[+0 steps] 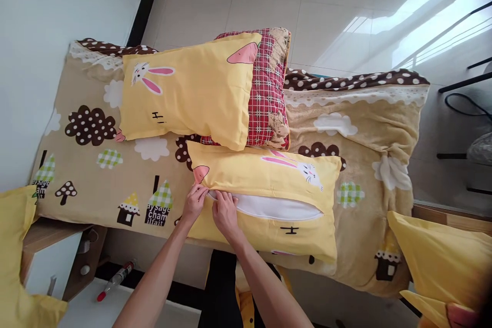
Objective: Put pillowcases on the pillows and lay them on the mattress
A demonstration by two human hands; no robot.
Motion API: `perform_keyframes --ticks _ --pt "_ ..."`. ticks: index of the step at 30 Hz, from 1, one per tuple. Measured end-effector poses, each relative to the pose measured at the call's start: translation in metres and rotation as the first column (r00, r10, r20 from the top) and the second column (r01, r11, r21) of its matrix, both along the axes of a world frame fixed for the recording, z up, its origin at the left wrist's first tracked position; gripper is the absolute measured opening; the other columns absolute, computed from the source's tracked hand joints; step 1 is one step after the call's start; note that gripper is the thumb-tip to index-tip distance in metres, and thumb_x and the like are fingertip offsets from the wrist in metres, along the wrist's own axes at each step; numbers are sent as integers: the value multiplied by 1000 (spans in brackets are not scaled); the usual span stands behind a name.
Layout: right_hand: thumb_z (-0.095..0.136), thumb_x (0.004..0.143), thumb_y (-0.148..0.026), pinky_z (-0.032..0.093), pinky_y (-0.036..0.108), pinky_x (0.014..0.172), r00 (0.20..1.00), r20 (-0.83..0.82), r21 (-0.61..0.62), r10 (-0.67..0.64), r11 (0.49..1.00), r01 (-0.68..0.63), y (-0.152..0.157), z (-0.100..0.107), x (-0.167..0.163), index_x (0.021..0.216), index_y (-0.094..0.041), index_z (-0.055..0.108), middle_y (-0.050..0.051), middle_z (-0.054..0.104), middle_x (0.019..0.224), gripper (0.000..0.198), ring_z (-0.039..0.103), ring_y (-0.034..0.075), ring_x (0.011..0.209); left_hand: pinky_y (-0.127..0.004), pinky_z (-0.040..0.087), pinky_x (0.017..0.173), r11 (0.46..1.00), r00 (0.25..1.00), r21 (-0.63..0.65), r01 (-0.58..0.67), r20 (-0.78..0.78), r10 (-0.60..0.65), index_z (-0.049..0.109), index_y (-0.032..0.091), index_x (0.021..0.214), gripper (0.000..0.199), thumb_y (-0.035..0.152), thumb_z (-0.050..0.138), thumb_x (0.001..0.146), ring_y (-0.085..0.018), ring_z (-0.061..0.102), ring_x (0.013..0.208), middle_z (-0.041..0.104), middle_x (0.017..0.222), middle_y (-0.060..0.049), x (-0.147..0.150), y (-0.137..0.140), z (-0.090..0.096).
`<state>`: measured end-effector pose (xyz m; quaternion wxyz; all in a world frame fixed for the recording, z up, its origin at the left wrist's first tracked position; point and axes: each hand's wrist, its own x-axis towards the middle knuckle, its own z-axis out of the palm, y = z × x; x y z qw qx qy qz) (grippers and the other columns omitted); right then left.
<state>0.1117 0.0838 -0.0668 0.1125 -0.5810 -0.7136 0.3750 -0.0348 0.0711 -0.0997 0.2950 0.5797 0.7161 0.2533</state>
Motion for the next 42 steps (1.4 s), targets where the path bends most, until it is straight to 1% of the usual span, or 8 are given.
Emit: perform_keyframes --ticks 8,13,20,25,28,33,37,42 --pt "39 99 -22 26 33 82 987 -66 12 -148 989 149 1 3 -10 101 -23 67 3 71 93 28 56 18 90 -29 51 76 998 996 -36 -52 71 55 62 21 85 28 38 41 96 -17 59 82 55 85 -3 2 1 8" --pt "45 96 -22 26 32 79 981 -59 -47 -185 982 182 6 4 -21 81 -22 67 1 71 82 27 58 18 83 -28 51 74 994 990 -47 -101 96 105 59 21 84 27 37 41 96 -16 59 81 55 86 -4 6 -3 12" --pt "51 92 -23 31 32 82 968 -96 -37 -232 973 229 5 9 -21 76 -22 66 1 72 80 22 60 17 80 -29 51 75 984 977 -45 -170 120 174 58 22 84 26 39 42 96 -17 59 80 55 86 -3 11 -10 15" --pt "47 93 -22 34 30 77 965 -169 28 -203 977 210 0 12 -19 93 -23 69 2 71 82 23 61 16 78 -29 50 73 980 971 -53 -190 138 196 58 22 83 25 37 43 96 -17 59 79 56 86 -3 13 -10 16" --pt "43 96 -22 34 30 76 980 -119 42 -158 986 163 -1 9 -19 99 -23 70 2 73 84 27 62 16 78 -30 51 72 977 968 -63 -202 139 209 58 22 84 25 37 43 96 -17 59 79 56 86 -3 14 -9 16" --pt "43 96 -22 33 31 75 996 11 47 -90 995 90 0 2 -22 93 -22 69 3 73 82 26 63 17 76 -32 51 75 967 960 -68 -246 118 253 57 22 83 24 36 43 95 -18 59 81 56 87 -4 18 -10 13" --pt "47 95 -20 32 30 76 998 28 26 -64 998 63 4 0 -23 87 -21 66 3 73 77 21 63 17 75 -33 51 75 954 949 -63 -294 96 299 57 22 81 23 36 43 95 -19 58 79 55 85 -4 22 -10 11" --pt "49 94 -19 33 27 75 998 46 -28 -48 998 50 11 0 -22 83 -22 62 -2 73 75 18 65 14 73 -33 51 75 945 940 -60 -321 105 326 57 22 81 23 37 44 94 -19 58 79 55 85 -4 24 -11 11"
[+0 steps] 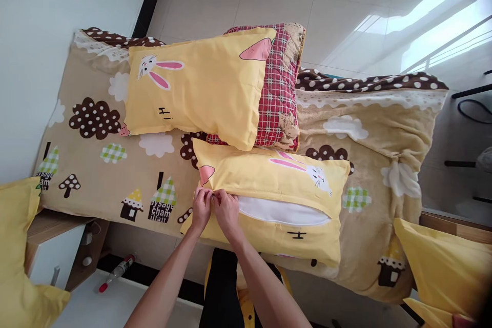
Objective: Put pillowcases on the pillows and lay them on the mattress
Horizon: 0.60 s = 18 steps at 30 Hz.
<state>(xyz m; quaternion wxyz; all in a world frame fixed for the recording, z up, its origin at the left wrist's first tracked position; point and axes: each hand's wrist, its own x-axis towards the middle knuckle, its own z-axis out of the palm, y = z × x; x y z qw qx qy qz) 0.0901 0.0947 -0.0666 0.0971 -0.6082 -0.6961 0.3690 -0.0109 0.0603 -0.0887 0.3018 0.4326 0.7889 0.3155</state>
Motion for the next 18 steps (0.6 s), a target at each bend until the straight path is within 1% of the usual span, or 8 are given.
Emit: perform_keyframes --ticks 3,7,10,13,15,18 --pt "49 95 -21 33 27 73 999 29 -25 18 1000 -17 3 0 -2 80 -22 61 -2 73 73 19 65 15 69 -33 50 76 1000 1000 -3 -16 14 16 57 22 82 24 39 45 93 -19 58 80 55 85 -4 0 -1 1" --pt "52 93 -21 32 29 70 995 85 -37 56 998 -53 5 -2 -6 78 -21 62 2 72 69 18 64 17 65 -33 50 77 999 998 -22 -40 41 41 58 22 82 25 42 46 92 -19 58 81 56 86 -4 1 -1 3" --pt "52 92 -19 31 30 66 988 105 -32 114 993 -111 7 -1 -6 75 -20 62 4 70 65 19 63 18 62 -32 49 78 997 995 -47 -56 82 60 59 22 82 29 47 47 91 -19 58 82 56 87 -4 1 -1 6" --pt "51 93 -18 31 30 66 976 76 3 203 979 -204 10 3 0 78 -20 62 4 71 73 19 63 18 69 -30 47 74 991 985 -95 -91 140 104 57 21 85 34 54 49 89 -19 58 81 58 87 -4 -4 -1 10" --pt "51 92 -14 32 29 69 960 41 35 276 960 -277 12 6 6 80 -20 62 3 71 78 17 62 17 75 -28 43 67 980 973 -156 -123 176 150 54 21 84 37 57 47 89 -17 55 73 56 79 -1 -9 -2 12" --pt "52 88 -7 34 27 71 930 -6 68 368 928 -367 16 9 13 81 -20 61 3 69 81 18 60 16 77 -27 35 57 957 949 -262 -123 250 190 47 21 69 47 63 42 89 -14 44 59 46 63 3 -15 -3 13"
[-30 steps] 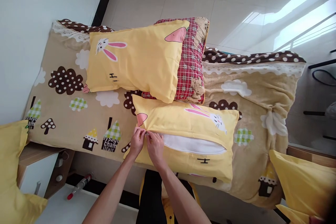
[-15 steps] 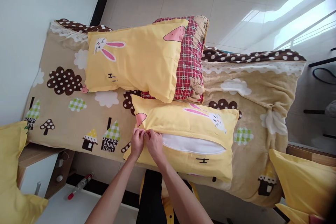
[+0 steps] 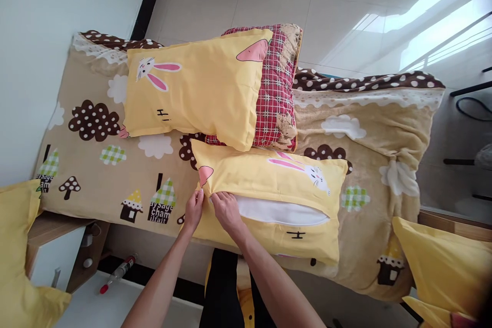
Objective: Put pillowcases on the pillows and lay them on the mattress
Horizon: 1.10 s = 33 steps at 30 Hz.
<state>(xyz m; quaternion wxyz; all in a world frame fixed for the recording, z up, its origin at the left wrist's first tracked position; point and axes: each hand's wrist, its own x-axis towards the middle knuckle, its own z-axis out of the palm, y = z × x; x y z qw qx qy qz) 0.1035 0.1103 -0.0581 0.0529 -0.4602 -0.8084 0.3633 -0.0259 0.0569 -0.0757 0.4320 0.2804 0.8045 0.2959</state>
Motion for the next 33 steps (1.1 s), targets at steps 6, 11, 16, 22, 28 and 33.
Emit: perform_keyframes --ticks 6,11,16,22,28,33 --pt "52 89 -7 35 24 62 999 -39 -57 22 998 -24 5 1 -4 78 -20 61 1 67 75 19 57 14 71 -26 28 54 997 972 -83 8 235 12 42 21 62 56 74 48 79 -11 37 55 38 58 5 1 8 -7" --pt "46 91 -8 34 20 59 993 34 -148 -115 982 119 5 0 -12 73 -20 58 0 67 72 25 58 11 67 -23 25 49 992 916 -125 0 398 51 46 20 61 56 73 64 63 -9 34 50 39 54 6 1 22 -14" --pt "40 87 -3 31 23 58 965 146 -177 -216 954 240 6 7 -19 83 -18 56 3 66 76 22 57 14 68 -22 24 50 994 904 -67 -82 416 103 44 19 60 53 65 71 63 -7 31 52 37 55 8 2 21 -11" --pt "47 84 -6 27 25 55 984 139 -208 -114 968 142 11 23 -27 88 -20 53 2 62 73 15 55 16 71 -22 26 54 979 910 36 -202 375 174 42 19 61 47 55 67 75 -8 32 57 35 59 7 7 6 -1" --pt "47 81 -4 32 27 57 978 201 -229 -61 968 107 20 39 -37 96 -18 53 6 64 78 22 57 19 77 -22 29 55 947 889 105 -302 390 240 43 19 62 41 49 69 74 -9 35 58 38 59 7 17 1 3" --pt "48 81 -4 41 30 64 960 281 -225 21 973 44 27 58 -42 103 -15 54 9 66 85 25 60 22 85 -23 33 56 917 851 101 -386 422 312 44 20 63 37 46 68 74 -10 38 59 40 60 5 29 2 10"
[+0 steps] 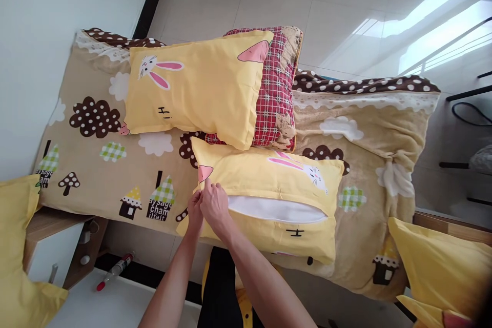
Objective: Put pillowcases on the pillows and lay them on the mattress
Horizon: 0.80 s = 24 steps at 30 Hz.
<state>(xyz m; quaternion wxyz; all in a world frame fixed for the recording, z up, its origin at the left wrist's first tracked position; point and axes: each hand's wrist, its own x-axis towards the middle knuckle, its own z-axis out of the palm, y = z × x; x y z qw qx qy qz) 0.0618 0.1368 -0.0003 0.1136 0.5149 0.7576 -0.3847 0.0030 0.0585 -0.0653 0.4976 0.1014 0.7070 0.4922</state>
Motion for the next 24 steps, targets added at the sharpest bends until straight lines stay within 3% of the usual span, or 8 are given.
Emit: perform_keyframes --ticks 5,10,15,20,24 --pt "44 88 -7 43 31 67 998 40 17 45 999 -45 9 7 13 98 -14 56 12 67 86 18 61 24 86 -23 29 52 997 998 -32 -65 -19 65 42 20 59 44 51 69 74 -9 31 54 34 57 7 0 4 -1" --pt "48 76 2 40 28 63 998 66 -4 13 1000 -13 10 4 42 98 -15 54 8 65 79 28 61 22 80 -22 28 53 996 995 -38 -86 -58 84 43 19 57 47 54 72 71 -9 32 56 35 58 6 0 7 -2" --pt "40 69 4 37 29 63 981 -39 73 -188 979 190 -12 -5 79 84 -21 47 4 57 71 30 56 22 76 -21 27 53 992 990 -38 -121 -77 118 46 18 58 45 52 74 68 -8 32 57 37 59 6 2 4 5" --pt "36 69 -3 32 27 58 889 -260 190 -377 883 430 -36 -9 112 78 -25 36 -1 48 67 24 47 19 65 -21 29 52 987 985 -24 -157 -75 155 47 18 57 44 50 77 67 -8 34 56 37 59 6 3 -5 22" --pt "36 73 -6 32 26 56 847 -320 232 -424 832 504 -46 -5 137 78 -25 34 -2 45 67 20 46 17 62 -20 32 53 983 982 -25 -183 -43 182 50 18 58 44 50 79 65 -8 38 58 40 60 6 4 -10 40"
